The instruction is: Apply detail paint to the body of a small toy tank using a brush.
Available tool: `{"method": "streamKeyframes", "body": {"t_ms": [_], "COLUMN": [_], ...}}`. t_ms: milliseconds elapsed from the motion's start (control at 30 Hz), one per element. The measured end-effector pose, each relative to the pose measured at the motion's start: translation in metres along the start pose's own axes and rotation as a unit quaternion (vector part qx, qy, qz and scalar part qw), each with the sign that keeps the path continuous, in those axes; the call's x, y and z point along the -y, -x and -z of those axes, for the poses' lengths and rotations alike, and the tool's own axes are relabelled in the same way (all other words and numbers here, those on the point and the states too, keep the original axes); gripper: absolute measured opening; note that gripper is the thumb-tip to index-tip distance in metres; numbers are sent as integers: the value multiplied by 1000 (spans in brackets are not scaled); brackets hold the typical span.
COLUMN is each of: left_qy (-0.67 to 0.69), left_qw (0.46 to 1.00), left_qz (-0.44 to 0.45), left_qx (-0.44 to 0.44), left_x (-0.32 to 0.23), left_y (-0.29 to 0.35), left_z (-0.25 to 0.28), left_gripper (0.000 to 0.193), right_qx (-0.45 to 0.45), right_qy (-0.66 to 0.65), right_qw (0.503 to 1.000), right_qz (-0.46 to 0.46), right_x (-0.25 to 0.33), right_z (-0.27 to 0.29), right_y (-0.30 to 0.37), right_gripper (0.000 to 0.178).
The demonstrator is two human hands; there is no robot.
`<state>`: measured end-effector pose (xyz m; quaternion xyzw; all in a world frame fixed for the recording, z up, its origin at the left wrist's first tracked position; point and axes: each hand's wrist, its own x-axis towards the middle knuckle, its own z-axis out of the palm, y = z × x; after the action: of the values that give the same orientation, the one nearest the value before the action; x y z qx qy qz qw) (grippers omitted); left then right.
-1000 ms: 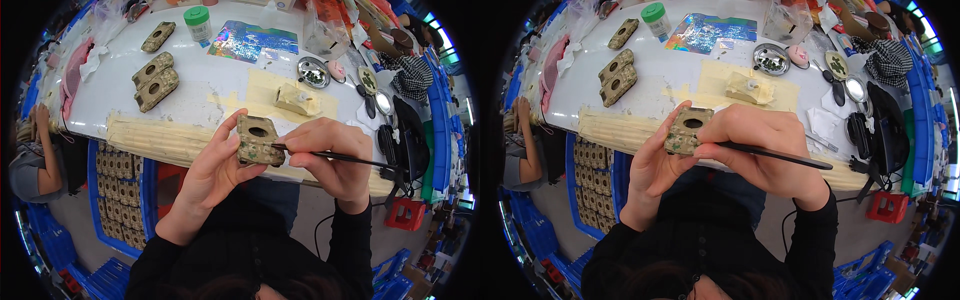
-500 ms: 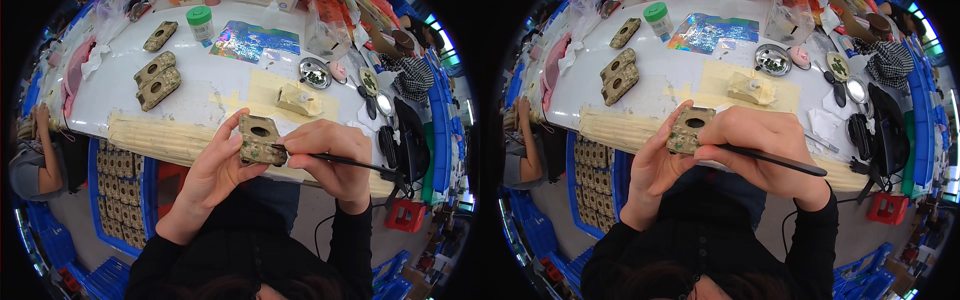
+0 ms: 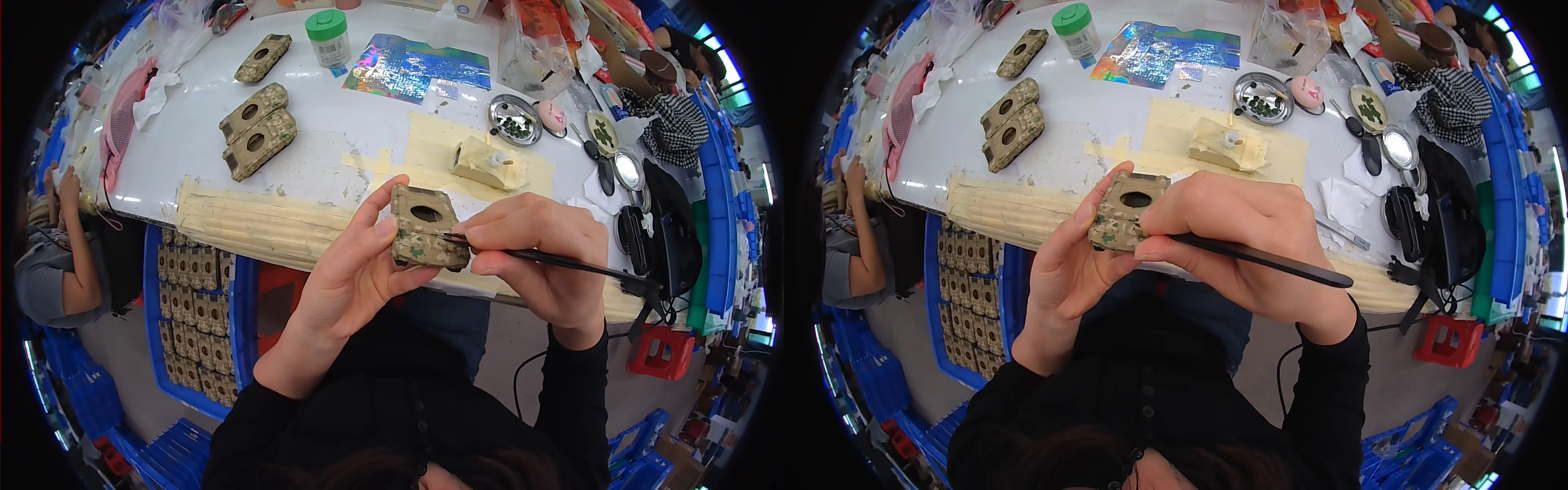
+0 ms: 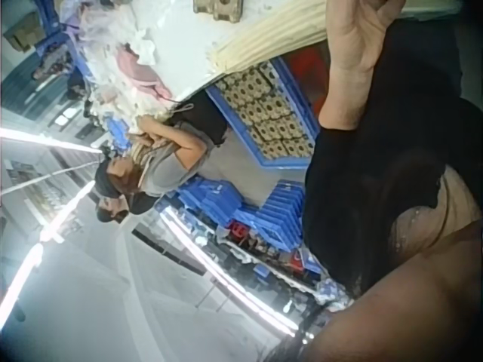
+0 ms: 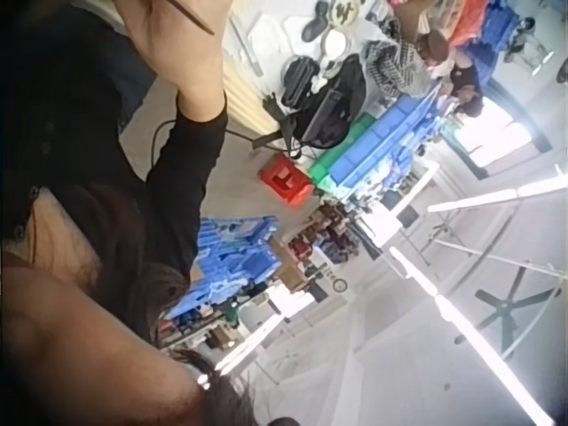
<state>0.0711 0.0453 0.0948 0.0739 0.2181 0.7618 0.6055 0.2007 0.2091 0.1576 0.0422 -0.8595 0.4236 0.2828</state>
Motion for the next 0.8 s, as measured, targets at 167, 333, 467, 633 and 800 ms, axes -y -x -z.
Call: {"method": "streamKeyframes", "body": {"t_ms": [167, 333, 467, 633, 800], "left_qy": [10, 10, 2, -1, -24], "left_qw": [1000, 1000, 1000, 1000, 1000], "left_qz": [11, 12, 7, 4, -11], "left_qx": [10, 14, 13, 11, 13], "left_x": [-1, -2, -2, -1, 0], "left_y": [-1, -1, -2, -2, -1], "left_z": [1, 0, 0, 0, 3], "left_gripper": [59, 59, 60, 61, 62], "right_qx": [-4, -6, -3, -6, -5], "right_qy": [-2, -2, 5, -1, 4], "right_qw": [1000, 1000, 1000, 1000, 1000], "right_qz": [-7, -7, -4, -5, 5], "right_x": [0, 0, 0, 0, 0], "right_z": [0, 0, 0, -1, -1], "right_y": [2, 1, 1, 1, 1], "right_gripper": [21, 22, 21, 21, 20]}}
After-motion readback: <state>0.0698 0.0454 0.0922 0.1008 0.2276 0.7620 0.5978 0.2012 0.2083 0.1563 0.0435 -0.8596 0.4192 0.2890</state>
